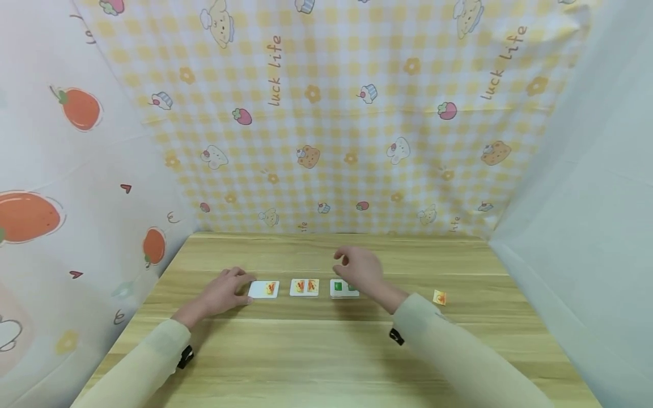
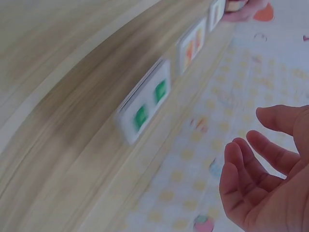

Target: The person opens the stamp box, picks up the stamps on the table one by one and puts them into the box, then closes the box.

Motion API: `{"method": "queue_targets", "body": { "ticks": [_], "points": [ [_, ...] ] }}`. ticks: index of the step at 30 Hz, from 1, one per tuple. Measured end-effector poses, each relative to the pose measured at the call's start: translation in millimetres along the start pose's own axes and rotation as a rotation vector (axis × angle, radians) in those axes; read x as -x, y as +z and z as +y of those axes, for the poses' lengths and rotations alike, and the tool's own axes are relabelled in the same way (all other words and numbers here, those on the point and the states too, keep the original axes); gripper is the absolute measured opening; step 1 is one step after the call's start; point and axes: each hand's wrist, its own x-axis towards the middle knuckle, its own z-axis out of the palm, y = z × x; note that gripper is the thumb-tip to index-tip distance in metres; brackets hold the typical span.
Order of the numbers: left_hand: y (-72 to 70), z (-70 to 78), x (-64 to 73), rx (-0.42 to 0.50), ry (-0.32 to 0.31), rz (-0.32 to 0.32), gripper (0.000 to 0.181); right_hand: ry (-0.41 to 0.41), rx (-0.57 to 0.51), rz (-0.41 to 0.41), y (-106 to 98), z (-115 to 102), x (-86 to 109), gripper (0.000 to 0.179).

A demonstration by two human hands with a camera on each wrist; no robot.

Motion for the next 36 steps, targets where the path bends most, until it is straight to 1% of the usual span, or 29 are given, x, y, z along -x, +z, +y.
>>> {"method": "queue_targets", "body": {
  "ticks": [5, 8, 11, 14, 17, 20, 24, 27, 32, 36],
  "points": [
    [2.0, -1.1, 0.6, -0.001, -0.002, 0.005, 0.059, 0.005, -0.001, 0.002, -24.0, 35.1, 16.4, 0.02],
    [1.8, -1.6, 0.7, -0.002, 0.001, 0.01, 0.059, 0.035, -0.007, -0.008, -36.7, 53.0, 25.9, 0.021],
    [1.6, -1.6, 0.9, 0.005, 0.0, 0.005, 0.059, 0.058, -0.001, -0.012, -46.3, 72.0, 34.9, 0.022],
    [2.4, -0.8, 2.1, 0.012, -0.002, -0.003, 0.059, 0.083, 0.021, 0.003, -52.9, 90.4, 43.9, 0.022],
    [3.1, 0.4, 3.4, 0.019, -0.004, -0.006, 0.059, 0.107, 0.025, 0.016, -57.9, 108.4, 53.9, 0.023],
    [3.0, 1.6, 4.2, 0.018, -0.008, -0.004, 0.059, 0.133, 0.008, 0.02, -61.0, 126.8, 65.6, 0.026],
    [4.3, 1.3, 4.2, 0.012, -0.005, 0.004, 0.059, 0.183, -0.01, -0.002, -63.3, 152.1, 82.5, 0.03],
    [4.6, 0.5, 3.9, 0.008, 0.0, 0.005, 0.059, 0.22, 0.005, -0.016, -65.7, 168.0, 94.4, 0.034],
    [4.6, -0.5, 3.6, 0.0, 0.005, 0.006, 0.059, 0.249, 0.055, -0.011, -69.6, 186.0, 108.1, 0.039],
    [4.5, 0.4, 3.6, 0.007, -0.005, -0.002, 0.059, 0.276, 0.069, -0.031, -71.0, 192.0, 113.0, 0.041]
  ]
}}
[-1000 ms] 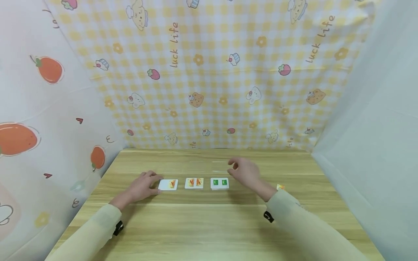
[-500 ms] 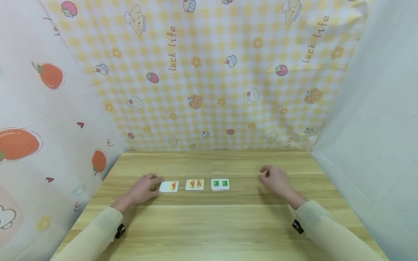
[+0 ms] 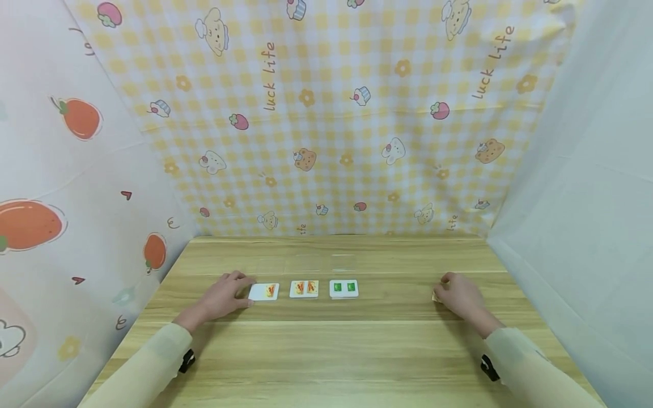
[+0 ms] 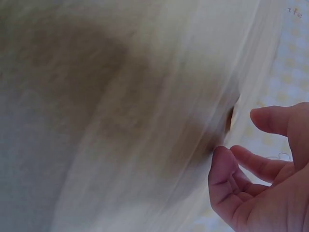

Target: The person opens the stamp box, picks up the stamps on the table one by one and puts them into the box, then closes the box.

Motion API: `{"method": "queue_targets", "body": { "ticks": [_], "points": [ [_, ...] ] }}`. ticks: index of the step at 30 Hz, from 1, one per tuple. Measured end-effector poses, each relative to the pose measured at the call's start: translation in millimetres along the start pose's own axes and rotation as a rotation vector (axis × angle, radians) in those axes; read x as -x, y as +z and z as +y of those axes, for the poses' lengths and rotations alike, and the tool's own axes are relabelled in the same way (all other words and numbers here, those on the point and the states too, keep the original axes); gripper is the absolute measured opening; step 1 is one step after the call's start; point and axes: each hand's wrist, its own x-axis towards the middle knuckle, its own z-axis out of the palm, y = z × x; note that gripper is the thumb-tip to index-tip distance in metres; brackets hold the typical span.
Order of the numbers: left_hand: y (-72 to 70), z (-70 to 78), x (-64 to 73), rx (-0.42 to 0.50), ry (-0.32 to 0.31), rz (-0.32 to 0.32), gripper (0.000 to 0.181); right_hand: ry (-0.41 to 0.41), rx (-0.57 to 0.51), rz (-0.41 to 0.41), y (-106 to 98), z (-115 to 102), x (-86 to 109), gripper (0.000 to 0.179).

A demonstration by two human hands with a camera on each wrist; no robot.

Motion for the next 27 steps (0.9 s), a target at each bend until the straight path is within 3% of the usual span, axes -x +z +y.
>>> {"method": "queue_targets", "body": {
  "ticks": [9, 17, 27],
  "points": [
    [-0.8, 0.0, 0.9, 0.001, 0.002, 0.003, 0.059, 0.008, 0.061, 0.005, 3.6, 2.8, -3.0, 0.048],
    [2.7, -3.0, -1.2, -0.002, -0.002, 0.001, 0.06, 0.0, 0.088, 0.043, 8.9, 4.1, -5.6, 0.041],
    [-0.6, -1.1, 1.9, -0.006, 0.007, 0.005, 0.058, -0.011, 0.039, 0.01, 6.6, 0.2, -4.4, 0.031]
  ]
}}
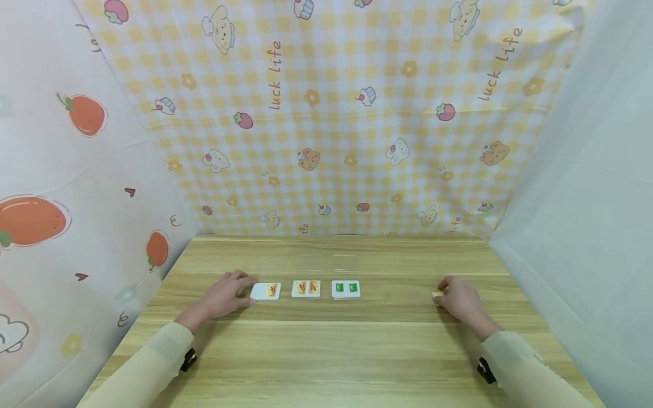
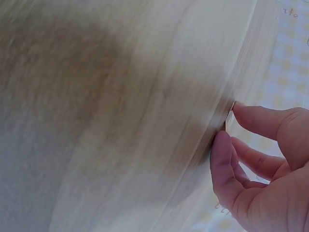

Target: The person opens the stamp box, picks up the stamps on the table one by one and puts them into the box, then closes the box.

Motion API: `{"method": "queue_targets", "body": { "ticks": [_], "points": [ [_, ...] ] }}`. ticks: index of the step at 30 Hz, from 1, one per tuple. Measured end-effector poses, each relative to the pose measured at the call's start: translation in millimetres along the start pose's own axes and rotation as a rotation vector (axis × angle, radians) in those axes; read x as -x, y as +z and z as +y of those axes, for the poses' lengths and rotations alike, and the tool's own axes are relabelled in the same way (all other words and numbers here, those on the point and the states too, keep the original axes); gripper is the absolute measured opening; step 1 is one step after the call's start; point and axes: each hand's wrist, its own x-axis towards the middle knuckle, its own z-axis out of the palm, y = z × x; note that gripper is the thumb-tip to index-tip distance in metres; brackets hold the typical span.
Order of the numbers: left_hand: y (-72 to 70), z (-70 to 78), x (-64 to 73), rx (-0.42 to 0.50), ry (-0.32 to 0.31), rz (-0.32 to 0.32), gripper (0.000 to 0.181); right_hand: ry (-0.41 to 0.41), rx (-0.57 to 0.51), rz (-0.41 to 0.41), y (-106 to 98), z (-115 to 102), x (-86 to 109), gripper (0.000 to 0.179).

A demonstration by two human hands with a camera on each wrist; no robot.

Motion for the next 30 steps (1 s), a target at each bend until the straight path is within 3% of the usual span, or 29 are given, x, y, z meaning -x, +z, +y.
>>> {"method": "queue_targets", "body": {
  "ticks": [13, 20, 30],
  "points": [
    [-1.7, 2.3, 1.0, 0.01, 0.004, 0.007, 0.057, -0.037, -0.052, 0.046, 1.3, 2.6, 3.8, 0.02],
    [-1.7, 2.4, 1.5, 0.008, 0.004, 0.007, 0.057, -0.024, -0.131, 0.002, -2.0, -0.5, 6.1, 0.016],
    [-2.9, 3.4, 2.4, 0.011, 0.006, 0.002, 0.057, -0.007, -0.148, -0.011, -9.5, -11.4, 3.4, 0.017]
  ]
}}
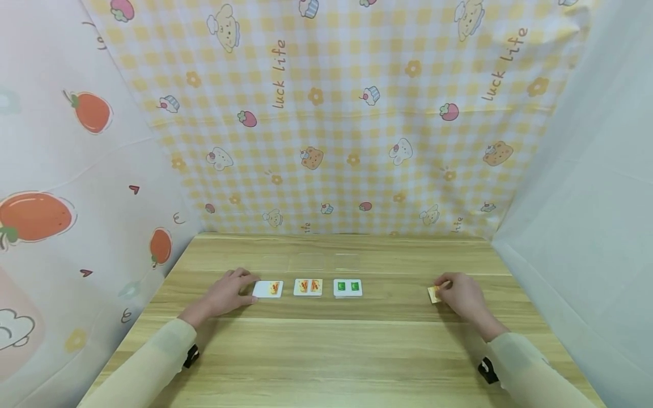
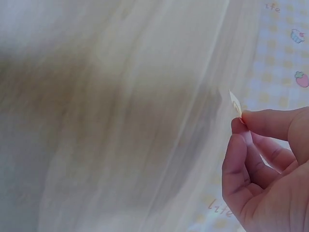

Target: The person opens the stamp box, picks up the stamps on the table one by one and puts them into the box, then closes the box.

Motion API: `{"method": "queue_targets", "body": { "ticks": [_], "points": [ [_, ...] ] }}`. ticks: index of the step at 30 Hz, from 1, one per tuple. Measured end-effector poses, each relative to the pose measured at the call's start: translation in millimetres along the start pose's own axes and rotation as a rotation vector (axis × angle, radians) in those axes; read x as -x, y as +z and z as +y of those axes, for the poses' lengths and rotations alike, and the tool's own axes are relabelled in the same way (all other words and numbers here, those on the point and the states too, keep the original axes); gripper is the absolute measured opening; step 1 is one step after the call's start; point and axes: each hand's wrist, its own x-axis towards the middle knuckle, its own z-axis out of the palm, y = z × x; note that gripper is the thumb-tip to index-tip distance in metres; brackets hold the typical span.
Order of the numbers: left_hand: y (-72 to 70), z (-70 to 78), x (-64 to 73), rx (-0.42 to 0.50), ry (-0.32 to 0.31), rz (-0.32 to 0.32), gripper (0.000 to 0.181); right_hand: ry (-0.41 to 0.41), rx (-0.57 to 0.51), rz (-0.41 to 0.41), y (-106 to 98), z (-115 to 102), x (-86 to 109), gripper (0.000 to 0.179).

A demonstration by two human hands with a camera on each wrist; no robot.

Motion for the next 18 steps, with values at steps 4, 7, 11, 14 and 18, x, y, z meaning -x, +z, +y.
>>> {"method": "queue_targets", "body": {
  "ticks": [4, 7, 11, 14, 18],
  "points": [
    [-0.3, 0.3, 0.1, -0.001, 0.001, -0.001, 0.057, -0.001, -0.01, 0.007, 0.0, -10.5, -1.5, 0.017],
    [-0.1, 0.4, -0.2, 0.0, -0.004, -0.002, 0.057, -0.009, -0.021, 0.011, -0.2, -18.5, -3.1, 0.019],
    [1.2, -0.5, -1.2, -0.005, -0.012, -0.001, 0.057, -0.009, -0.055, 0.016, 0.1, -28.7, -5.3, 0.022],
    [1.6, -1.0, -1.8, -0.003, -0.014, 0.001, 0.057, -0.009, -0.084, 0.015, 1.5, -35.8, -7.6, 0.024],
    [1.4, -1.1, -1.5, 0.004, -0.017, 0.001, 0.057, -0.019, -0.123, 0.011, 5.6, -43.6, -11.4, 0.024]
  ]
}}
